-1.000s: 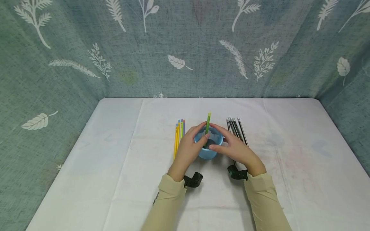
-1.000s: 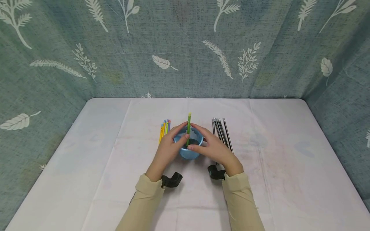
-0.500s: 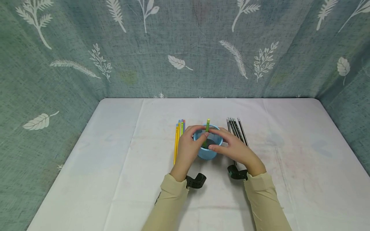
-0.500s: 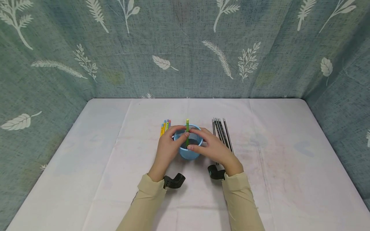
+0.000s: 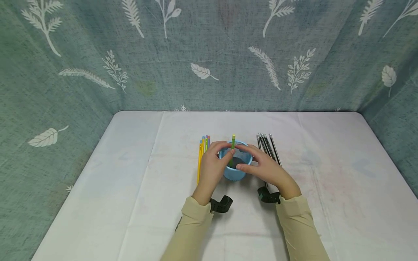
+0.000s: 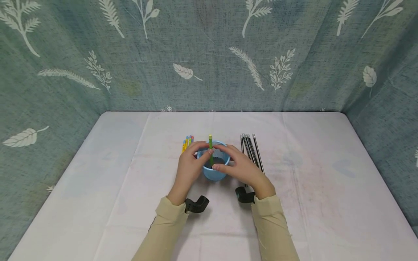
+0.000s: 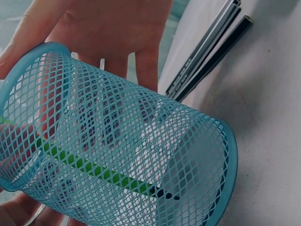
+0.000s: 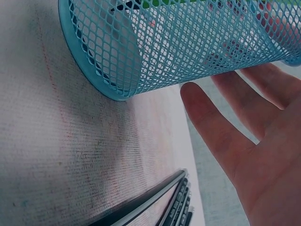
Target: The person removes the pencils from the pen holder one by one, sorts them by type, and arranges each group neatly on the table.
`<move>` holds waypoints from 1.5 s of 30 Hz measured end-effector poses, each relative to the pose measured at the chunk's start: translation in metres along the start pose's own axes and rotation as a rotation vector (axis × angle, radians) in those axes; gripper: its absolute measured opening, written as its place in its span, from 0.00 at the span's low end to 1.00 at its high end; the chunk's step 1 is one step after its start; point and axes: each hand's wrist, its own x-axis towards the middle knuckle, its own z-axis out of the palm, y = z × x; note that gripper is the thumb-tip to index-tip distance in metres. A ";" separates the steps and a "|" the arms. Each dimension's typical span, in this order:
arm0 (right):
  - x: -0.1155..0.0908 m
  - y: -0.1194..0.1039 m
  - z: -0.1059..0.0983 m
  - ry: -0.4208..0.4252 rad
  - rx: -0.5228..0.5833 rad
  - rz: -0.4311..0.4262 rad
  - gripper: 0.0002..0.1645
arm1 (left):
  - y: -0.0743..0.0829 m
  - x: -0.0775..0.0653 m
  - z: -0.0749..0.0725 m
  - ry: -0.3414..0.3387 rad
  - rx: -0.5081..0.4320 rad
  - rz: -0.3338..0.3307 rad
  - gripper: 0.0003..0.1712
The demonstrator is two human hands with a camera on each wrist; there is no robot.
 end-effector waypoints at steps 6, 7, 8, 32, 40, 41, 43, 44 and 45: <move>0.002 0.002 0.000 0.003 0.025 0.010 0.37 | -0.001 0.002 -0.003 0.004 -0.012 0.010 0.11; 0.002 0.002 0.000 0.003 0.028 0.017 0.38 | -0.002 0.002 -0.005 0.003 -0.016 0.013 0.11; 0.002 0.002 0.000 0.004 0.032 0.023 0.38 | -0.002 0.003 -0.006 0.002 -0.019 0.017 0.11; 0.002 0.004 0.001 0.018 0.063 0.023 0.39 | 0.021 0.002 -0.050 0.070 -0.246 0.015 0.13; 0.000 -0.003 -0.001 0.004 0.074 0.051 0.39 | 0.049 -0.005 -0.073 0.144 -0.384 0.067 0.12; -0.001 -0.006 -0.001 -0.001 0.081 0.056 0.39 | 0.050 -0.005 -0.075 0.158 -0.400 0.080 0.12; -0.004 -0.015 -0.002 -0.007 0.086 0.066 0.40 | 0.052 -0.006 -0.080 0.182 -0.416 0.099 0.13; -0.005 -0.019 -0.003 -0.009 0.087 0.068 0.40 | 0.052 -0.006 -0.082 0.192 -0.419 0.105 0.13; -0.006 -0.023 -0.003 -0.011 0.089 0.073 0.40 | 0.052 -0.006 -0.085 0.201 -0.418 0.108 0.13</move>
